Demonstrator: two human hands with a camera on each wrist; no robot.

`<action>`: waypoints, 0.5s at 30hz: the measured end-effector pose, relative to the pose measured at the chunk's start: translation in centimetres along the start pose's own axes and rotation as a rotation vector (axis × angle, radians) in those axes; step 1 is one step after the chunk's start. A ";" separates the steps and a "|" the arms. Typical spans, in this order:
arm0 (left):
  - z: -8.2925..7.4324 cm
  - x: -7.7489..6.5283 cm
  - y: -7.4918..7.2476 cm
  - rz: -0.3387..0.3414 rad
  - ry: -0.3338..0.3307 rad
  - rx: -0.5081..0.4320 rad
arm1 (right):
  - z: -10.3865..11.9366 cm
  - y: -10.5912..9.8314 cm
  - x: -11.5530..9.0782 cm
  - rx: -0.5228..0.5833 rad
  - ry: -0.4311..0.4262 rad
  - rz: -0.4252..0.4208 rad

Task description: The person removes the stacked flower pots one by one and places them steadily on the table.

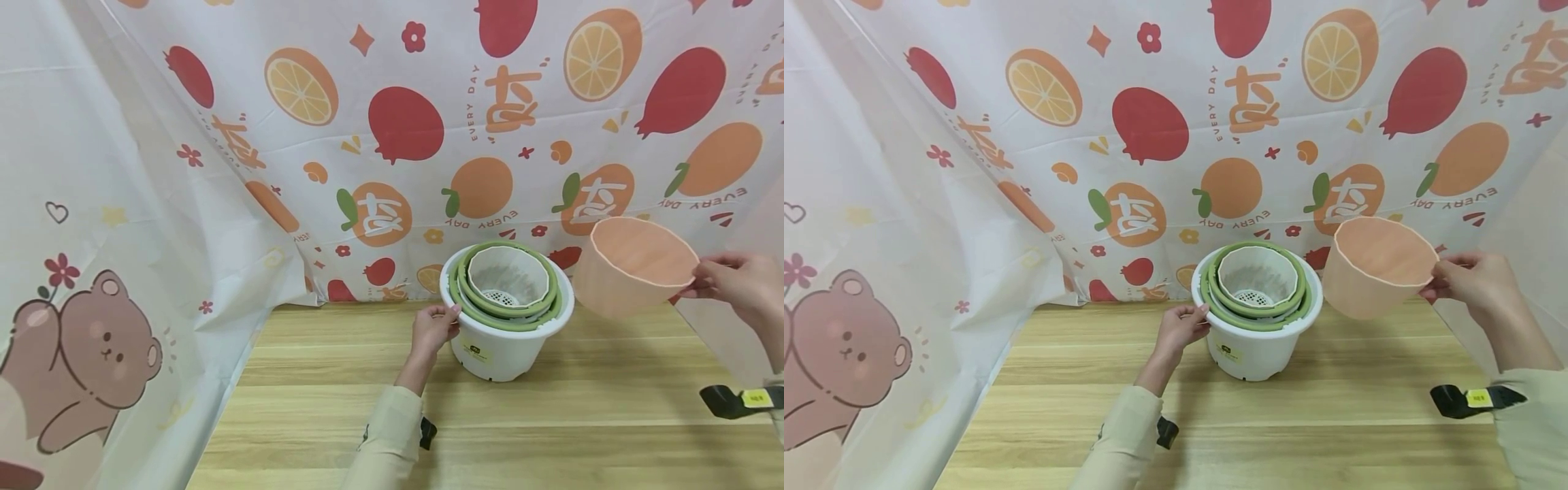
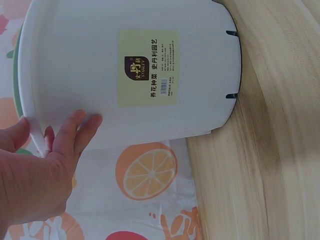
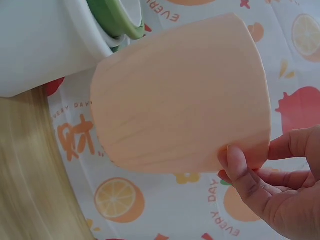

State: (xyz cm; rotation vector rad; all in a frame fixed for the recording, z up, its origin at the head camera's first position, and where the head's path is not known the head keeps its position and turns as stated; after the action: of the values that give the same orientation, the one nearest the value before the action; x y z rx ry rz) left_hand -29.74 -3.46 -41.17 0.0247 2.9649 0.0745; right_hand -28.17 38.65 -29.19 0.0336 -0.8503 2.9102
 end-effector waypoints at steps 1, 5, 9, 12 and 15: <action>0.0 0.0 0.0 0.000 -0.001 -0.001 | -0.2 0.0 0.0 0.001 0.000 -0.001; 0.0 0.0 0.0 0.001 -0.003 0.001 | -1.1 0.3 -0.2 -0.043 0.008 -0.002; 0.0 -0.1 0.0 0.000 -0.002 -0.003 | -1.9 0.7 -0.3 -0.047 0.007 0.016; 0.0 0.0 0.0 0.000 -0.003 -0.010 | -2.6 1.1 -0.3 -0.021 0.012 0.044; 0.1 0.0 0.0 -0.001 -0.004 -0.014 | -3.1 1.5 -0.4 -0.007 0.015 0.057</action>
State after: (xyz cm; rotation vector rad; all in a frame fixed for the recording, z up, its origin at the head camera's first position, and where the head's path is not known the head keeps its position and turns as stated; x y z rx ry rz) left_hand -29.77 -3.50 -41.24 0.0215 2.9600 0.0954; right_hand -27.87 38.99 -32.66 -0.0138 -0.8736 2.9563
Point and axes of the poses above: each hand's wrist, its own x-axis towards the middle knuckle, its own y-axis out of the palm, z = x × y, the point moved 8 cm from there along x, towards the middle knuckle, and after that the axes turned 6 degrees about z, right-handed, at the moved point
